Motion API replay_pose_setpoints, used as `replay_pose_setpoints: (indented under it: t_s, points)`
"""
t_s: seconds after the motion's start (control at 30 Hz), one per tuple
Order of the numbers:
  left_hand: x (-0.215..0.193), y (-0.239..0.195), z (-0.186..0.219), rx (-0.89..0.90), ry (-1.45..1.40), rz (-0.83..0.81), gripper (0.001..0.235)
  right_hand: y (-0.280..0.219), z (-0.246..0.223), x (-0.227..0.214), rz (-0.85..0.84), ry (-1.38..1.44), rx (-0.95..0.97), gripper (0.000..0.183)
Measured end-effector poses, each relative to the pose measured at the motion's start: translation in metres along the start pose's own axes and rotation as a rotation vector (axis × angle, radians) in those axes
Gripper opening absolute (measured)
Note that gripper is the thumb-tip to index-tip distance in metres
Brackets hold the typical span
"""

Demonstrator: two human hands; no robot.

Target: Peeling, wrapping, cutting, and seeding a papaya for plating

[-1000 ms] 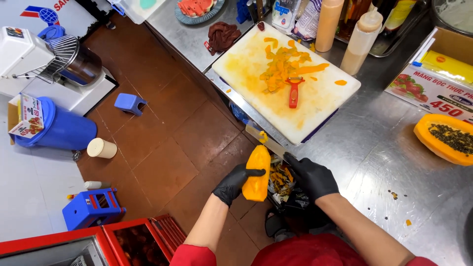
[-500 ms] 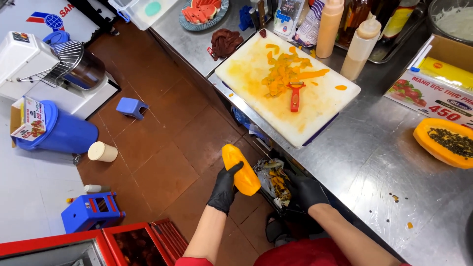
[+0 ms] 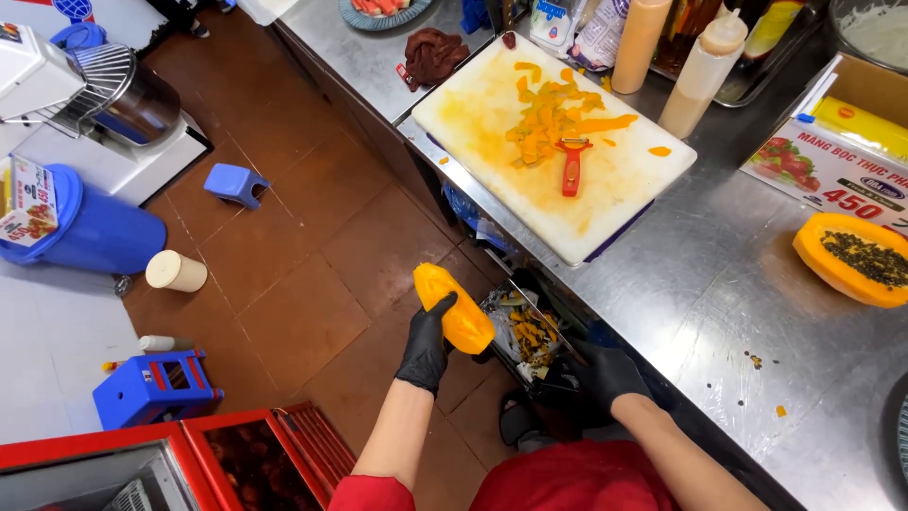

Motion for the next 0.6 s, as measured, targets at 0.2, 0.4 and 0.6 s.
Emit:
replay_pose_setpoints:
  t_s: [0.2,0.4,0.6]
  points:
    - [-0.03,0.014,-0.029,-0.034,-0.101,0.055,0.089,0.044,0.026,0.036,-0.018,-0.191,0.06,0.047]
    - [-0.069,0.004,-0.062,-0.112,-0.174,0.135,0.086,0.066,-0.065,0.005,0.355,-0.403,-0.207,0.047]
    - [-0.104,-0.014,-0.092,-0.203,-0.17,0.228,0.09,0.018,-0.098,-0.007,0.601,-0.243,-0.204,0.037]
Point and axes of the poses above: each hand's wrist, its own y-axis towards the middle knuckle, its own x-axis out of the palm, z = x × y, the point moved 10 cm from there along y, towards the middle knuckle
